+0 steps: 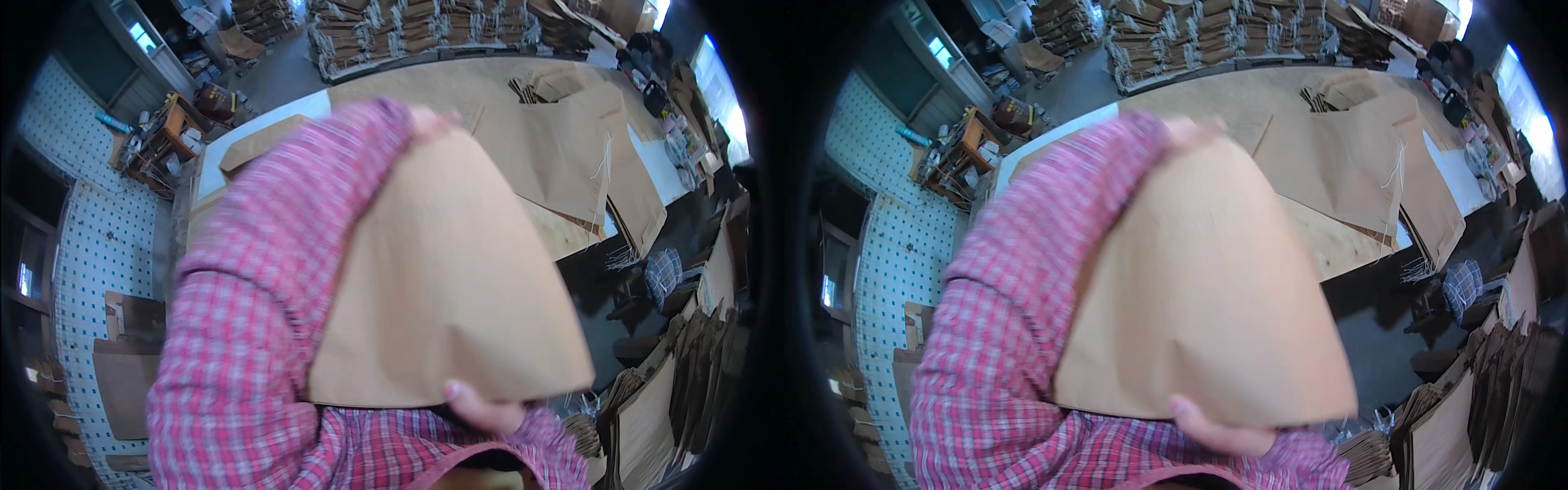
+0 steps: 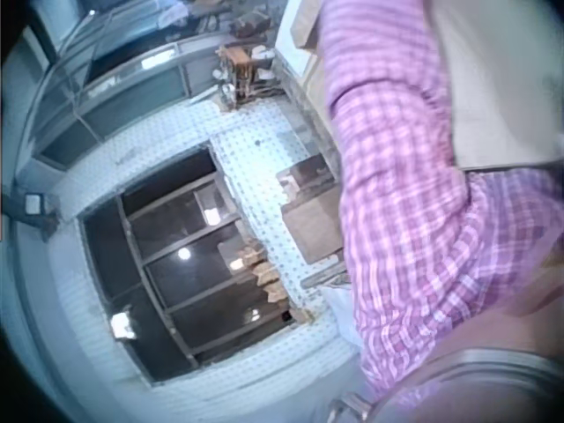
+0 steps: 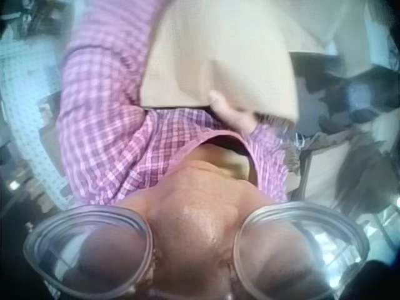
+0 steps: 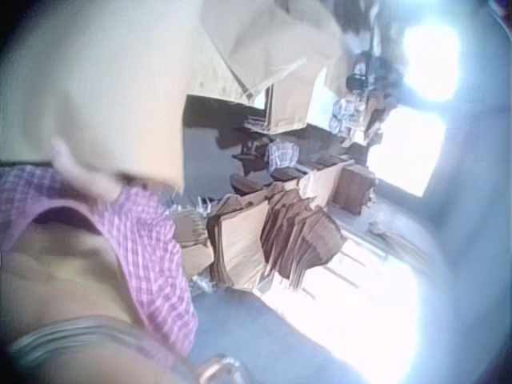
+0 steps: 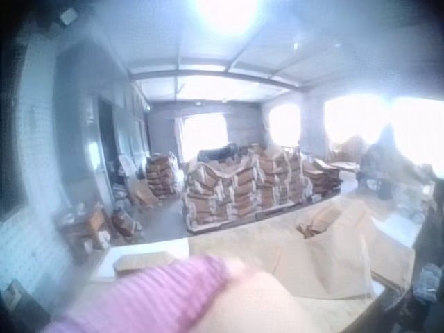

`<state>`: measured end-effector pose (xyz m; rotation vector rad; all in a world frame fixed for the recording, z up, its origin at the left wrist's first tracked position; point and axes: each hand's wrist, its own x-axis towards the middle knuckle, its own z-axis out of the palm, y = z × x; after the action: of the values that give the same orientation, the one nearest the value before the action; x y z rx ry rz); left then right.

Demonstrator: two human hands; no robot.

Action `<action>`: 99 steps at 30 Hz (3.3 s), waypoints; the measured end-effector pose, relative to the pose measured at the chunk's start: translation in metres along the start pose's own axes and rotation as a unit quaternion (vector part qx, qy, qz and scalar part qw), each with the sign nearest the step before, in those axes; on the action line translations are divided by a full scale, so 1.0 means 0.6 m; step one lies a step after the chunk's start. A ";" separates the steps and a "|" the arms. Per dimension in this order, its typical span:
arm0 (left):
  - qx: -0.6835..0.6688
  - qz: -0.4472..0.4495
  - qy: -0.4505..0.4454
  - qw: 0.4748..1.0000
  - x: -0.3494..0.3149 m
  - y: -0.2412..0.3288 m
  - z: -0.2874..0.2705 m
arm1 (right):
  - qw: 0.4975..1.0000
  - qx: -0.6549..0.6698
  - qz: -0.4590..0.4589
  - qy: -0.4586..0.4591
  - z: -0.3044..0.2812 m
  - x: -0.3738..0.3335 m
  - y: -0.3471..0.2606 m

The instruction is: The person gathers a stack of brown paper sheets, aligns them, and ties them together with a white string. The person repeats this process multiple times, creating several tied bundles of paper.

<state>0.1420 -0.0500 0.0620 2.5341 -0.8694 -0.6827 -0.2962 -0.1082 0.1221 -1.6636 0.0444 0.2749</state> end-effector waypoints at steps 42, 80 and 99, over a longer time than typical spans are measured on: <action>-0.568 -0.287 0.297 0.712 -0.679 -0.745 0.143 | 0.947 0.205 0.246 0.014 0.200 0.651 0.380; -0.781 -0.260 0.375 0.427 -0.708 -0.650 0.467 | 0.911 0.336 0.234 0.049 0.240 0.513 0.473; -0.052 -0.230 0.199 0.951 -0.555 -0.619 -0.028 | 0.840 -0.471 -0.070 -0.259 0.279 0.800 0.028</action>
<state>0.0941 0.4432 0.0018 2.6574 -0.1008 -0.3035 0.1404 0.1186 -0.0072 -2.4881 -0.7298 0.7050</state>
